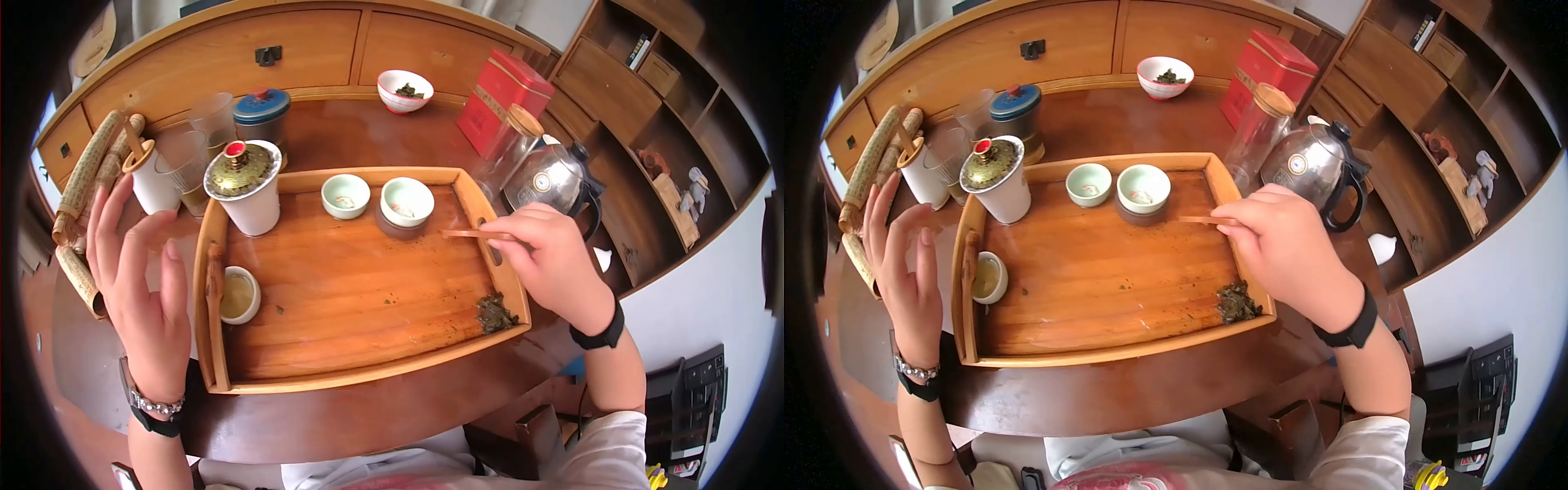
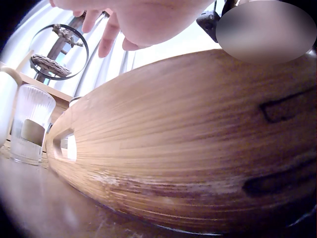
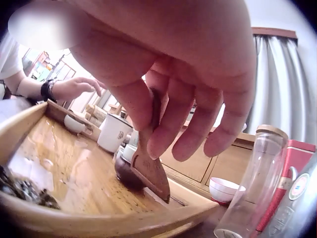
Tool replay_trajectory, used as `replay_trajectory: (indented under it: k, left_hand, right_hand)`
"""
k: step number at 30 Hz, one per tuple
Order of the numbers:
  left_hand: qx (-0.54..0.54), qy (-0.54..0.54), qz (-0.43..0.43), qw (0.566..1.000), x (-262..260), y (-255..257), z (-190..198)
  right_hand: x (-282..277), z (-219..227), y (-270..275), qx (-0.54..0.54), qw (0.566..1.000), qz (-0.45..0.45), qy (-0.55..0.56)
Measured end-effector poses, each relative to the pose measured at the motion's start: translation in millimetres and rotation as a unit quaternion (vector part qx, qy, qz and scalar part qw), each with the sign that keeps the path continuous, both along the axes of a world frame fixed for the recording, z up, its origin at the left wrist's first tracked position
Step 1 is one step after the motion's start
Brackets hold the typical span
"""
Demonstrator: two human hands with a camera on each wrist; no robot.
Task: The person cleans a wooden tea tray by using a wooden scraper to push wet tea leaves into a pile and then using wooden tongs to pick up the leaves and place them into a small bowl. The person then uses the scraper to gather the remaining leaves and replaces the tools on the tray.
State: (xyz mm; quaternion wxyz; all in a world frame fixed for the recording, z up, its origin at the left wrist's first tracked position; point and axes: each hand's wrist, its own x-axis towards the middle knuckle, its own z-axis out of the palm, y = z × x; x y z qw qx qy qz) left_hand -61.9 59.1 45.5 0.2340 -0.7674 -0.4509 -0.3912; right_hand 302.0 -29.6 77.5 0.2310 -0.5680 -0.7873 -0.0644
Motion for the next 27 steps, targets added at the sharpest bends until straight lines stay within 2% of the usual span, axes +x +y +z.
replay_trajectory:
  k: [5, 8, 12, 14, 16, 22, 25, 27]
  left_hand:
    - [-0.008, -0.025, -0.014, 1.0, 1.1, -0.7, -0.2]
    - [-0.009, -0.034, -0.025, 0.999, 0.3, 0.2, -1.0]
    - [-0.011, -0.031, -0.024, 0.999, 1.7, 0.5, -2.0]
    - [0.004, -0.032, -0.022, 0.999, 0.3, 0.9, -2.3]
    - [0.004, -0.029, -0.018, 0.999, -2.0, 0.7, -2.4]
    - [0.05, -0.055, -0.016, 0.997, -6.7, 5.1, -2.1]
    - [0.035, -0.153, -0.091, 0.983, -6.3, 8.0, -8.6]
    - [0.033, -0.165, -0.093, 0.981, -5.4, 8.2, -9.4]
  right_hand:
    - [3.2, -20.0, 13.1, -0.019, 0.999, 0.004, -0.049]
    - [-7.8, -6.8, -10.7, -0.081, 0.996, -0.009, -0.041]
    - [-9.9, 5.4, -36.7, -0.085, 0.993, -0.016, -0.082]
    - [-6.2, 2.0, -36.7, -0.07, 0.995, -0.014, -0.066]
    - [-9.4, -0.5, -29.7, -0.024, 0.998, -0.052, -0.031]
    - [-3.9, -14.7, 2.5, 0.023, 0.999, -0.03, -0.02]
    - [-9.8, -13.9, 3.6, -0.018, 0.999, -0.037, 0.028]
    - [-22.0, -5.6, -4.6, -0.051, 0.996, -0.048, 0.053]
